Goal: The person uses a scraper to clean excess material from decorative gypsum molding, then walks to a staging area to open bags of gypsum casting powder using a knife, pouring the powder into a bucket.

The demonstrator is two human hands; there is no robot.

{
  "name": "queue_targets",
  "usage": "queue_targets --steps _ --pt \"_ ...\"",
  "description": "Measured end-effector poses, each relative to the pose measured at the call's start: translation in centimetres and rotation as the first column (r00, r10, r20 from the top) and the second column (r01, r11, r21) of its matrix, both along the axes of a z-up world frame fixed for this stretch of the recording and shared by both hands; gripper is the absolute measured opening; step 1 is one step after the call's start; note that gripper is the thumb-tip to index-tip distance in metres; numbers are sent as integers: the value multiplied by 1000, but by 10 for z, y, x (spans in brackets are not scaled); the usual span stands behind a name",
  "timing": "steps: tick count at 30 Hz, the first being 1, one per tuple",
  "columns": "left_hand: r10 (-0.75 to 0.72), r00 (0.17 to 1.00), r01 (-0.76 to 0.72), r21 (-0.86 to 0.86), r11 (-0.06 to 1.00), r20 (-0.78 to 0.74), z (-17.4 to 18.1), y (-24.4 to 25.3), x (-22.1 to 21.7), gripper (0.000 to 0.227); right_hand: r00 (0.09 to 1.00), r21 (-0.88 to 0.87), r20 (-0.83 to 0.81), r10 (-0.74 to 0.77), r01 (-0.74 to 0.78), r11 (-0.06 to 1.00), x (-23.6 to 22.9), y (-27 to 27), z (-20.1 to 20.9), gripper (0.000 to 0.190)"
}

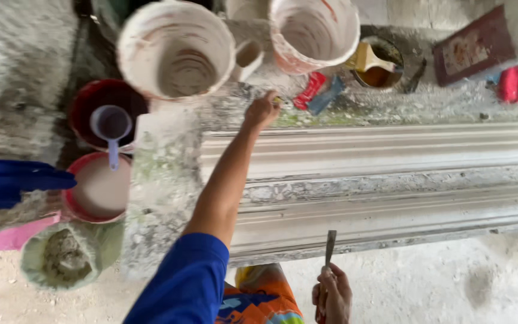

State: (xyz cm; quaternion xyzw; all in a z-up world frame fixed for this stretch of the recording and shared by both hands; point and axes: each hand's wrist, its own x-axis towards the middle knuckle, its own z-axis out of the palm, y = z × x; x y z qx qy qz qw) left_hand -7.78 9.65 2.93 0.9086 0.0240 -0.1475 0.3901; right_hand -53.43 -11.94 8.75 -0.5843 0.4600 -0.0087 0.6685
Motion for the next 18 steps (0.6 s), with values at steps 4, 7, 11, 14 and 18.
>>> queue_targets --steps 4,7,11,14,18 --pt "18 953 -1 57 998 -302 -17 -28 46 64 997 0 -56 -59 59 998 10 -44 -26 33" --pt "122 961 -62 236 970 -249 -41 -52 62 69 988 -66 -144 -48 39 997 34 -69 -12 32" --pt "432 879 -429 61 901 -202 -43 -51 34 41 991 -91 -124 52 -63 994 69 -76 12 23" --pt "371 892 -423 -185 887 -260 11 -18 -42 15 993 -127 -50 110 -116 985 86 -66 26 18" --pt "252 830 -549 -651 524 -497 48 55 -204 58 956 -113 -93 278 -288 951 91 -21 38 33"
